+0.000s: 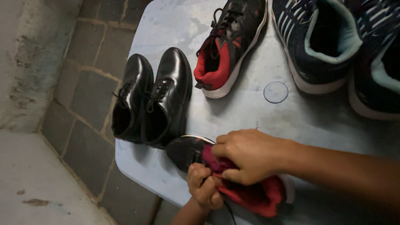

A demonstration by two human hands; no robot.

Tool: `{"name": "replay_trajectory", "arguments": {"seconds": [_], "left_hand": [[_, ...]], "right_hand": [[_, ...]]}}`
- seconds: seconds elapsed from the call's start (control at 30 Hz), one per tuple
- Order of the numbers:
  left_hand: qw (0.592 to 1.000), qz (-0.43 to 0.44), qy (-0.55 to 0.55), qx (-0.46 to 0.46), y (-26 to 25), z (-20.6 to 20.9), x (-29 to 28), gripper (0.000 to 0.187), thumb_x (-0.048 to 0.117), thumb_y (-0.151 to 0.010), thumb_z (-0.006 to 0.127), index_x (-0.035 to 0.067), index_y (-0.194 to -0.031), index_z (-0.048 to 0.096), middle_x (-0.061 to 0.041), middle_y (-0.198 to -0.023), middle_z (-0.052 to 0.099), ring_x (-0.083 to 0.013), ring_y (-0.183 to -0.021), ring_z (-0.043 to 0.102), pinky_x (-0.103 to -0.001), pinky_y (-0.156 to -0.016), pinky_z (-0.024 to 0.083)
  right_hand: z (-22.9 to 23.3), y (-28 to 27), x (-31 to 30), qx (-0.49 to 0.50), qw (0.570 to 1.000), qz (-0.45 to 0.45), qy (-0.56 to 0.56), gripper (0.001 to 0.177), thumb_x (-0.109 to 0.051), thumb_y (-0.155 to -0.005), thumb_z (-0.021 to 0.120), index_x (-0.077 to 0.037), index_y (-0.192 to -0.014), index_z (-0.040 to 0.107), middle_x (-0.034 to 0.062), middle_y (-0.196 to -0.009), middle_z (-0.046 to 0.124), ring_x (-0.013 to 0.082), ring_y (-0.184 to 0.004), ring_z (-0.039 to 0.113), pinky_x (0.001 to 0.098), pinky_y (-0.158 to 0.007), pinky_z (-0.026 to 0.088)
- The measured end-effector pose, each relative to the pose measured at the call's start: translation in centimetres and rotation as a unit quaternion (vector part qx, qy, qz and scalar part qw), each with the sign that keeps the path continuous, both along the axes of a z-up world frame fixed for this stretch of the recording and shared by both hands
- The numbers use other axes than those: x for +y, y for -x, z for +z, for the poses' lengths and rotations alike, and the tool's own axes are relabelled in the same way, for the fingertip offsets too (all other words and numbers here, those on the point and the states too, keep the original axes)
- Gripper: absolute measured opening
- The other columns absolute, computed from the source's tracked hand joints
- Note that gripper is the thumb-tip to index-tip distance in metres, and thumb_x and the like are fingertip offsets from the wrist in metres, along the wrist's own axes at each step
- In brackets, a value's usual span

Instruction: The person wipes a red and black sneaker with a pink cloth, focusing on the interior and exterior surfaces. The person moves the shoe between a white table and a green plastic chair while continuing to wipe it.

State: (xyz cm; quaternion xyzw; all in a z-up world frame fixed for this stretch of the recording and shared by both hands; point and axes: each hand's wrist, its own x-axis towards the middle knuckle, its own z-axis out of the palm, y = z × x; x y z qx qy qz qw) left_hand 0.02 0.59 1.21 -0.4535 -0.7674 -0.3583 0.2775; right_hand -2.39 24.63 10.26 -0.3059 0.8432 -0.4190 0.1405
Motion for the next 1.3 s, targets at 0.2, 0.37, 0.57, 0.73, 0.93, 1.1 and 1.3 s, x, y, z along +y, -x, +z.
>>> {"name": "replay_trajectory", "arguments": {"seconds": [0.2,0.37,0.57,0.73,0.93,1.1,1.3], "left_hand": [[1.000,0.004,-0.011,0.000,0.1,-0.2,0.3,0.018,0.024,-0.068,0.057,0.006,-0.066,0.059,-0.011,-0.081,0.051,-0.0270,-0.068,0.053,-0.040,-0.062,0.047],[1.000,0.006,-0.016,0.003,0.0,-0.4,0.2,0.018,0.023,-0.066,0.056,0.005,-0.066,0.059,-0.011,-0.080,0.051,-0.0266,-0.067,0.052,-0.040,-0.061,0.045],[1.000,0.014,-0.011,0.019,-0.1,-0.4,0.0,0.018,0.025,-0.065,0.057,0.007,-0.064,0.060,-0.010,-0.077,0.048,-0.0265,-0.065,0.050,-0.040,-0.059,0.041],[0.999,-0.008,-0.026,0.021,0.1,-0.7,-0.1,0.020,0.025,-0.069,0.057,0.006,-0.065,0.057,-0.011,-0.079,0.051,-0.0261,-0.066,0.052,-0.039,-0.058,0.043],[1.000,-0.014,-0.022,0.007,0.2,-0.7,-0.2,0.022,0.028,-0.070,0.058,0.006,-0.065,0.059,-0.010,-0.079,0.051,-0.0256,-0.065,0.052,-0.038,-0.058,0.042],[1.000,-0.010,-0.015,0.006,0.1,-0.6,-0.5,0.023,0.029,-0.075,0.060,0.008,-0.068,0.065,-0.009,-0.079,0.050,-0.0261,-0.067,0.053,-0.038,-0.061,0.044],[0.994,-0.013,-0.053,-0.090,-0.1,-0.2,-1.1,0.013,0.014,-0.082,0.063,0.004,-0.083,0.073,-0.009,-0.082,0.057,-0.0268,-0.073,0.058,-0.039,-0.067,0.048]], "right_hand": [[-0.1,0.9,3.3,-0.122,0.977,0.048,-0.166,0.023,-0.028,-0.076,0.071,-0.021,-0.097,0.076,0.0089,-0.091,0.074,0.0342,-0.091,0.072,0.0475,-0.080,0.055],[-0.3,0.8,2.8,0.070,0.991,-0.085,-0.079,0.018,-0.026,-0.083,0.072,-0.011,-0.092,0.073,0.0114,-0.091,0.071,0.0351,-0.090,0.068,0.0473,-0.077,0.054],[0.0,0.0,0.4,0.053,0.995,0.066,0.059,0.018,-0.019,-0.074,0.076,-0.012,-0.091,0.076,0.0087,-0.092,0.072,0.0322,-0.093,0.068,0.0451,-0.078,0.053],[1.1,0.4,2.3,-0.025,0.993,0.084,-0.076,0.033,-0.014,-0.069,0.074,-0.023,-0.100,0.081,0.0060,-0.092,0.073,0.0290,-0.094,0.068,0.0437,-0.079,0.053],[-0.1,0.3,3.6,0.079,0.988,-0.023,-0.134,0.026,-0.024,-0.071,0.080,-0.020,-0.096,0.081,0.0026,-0.097,0.074,0.0303,-0.090,0.066,0.0463,-0.072,0.052],[-3.0,1.0,0.0,0.170,0.979,-0.021,0.111,0.035,-0.011,-0.070,0.075,-0.016,-0.104,0.081,0.0045,-0.099,0.075,0.0289,-0.092,0.066,0.0403,-0.079,0.055],[-3.3,2.3,1.7,0.047,0.996,0.077,0.003,0.040,-0.005,-0.064,0.073,-0.021,-0.099,0.083,0.0014,-0.103,0.077,0.0272,-0.100,0.065,0.0405,-0.084,0.054]]}}
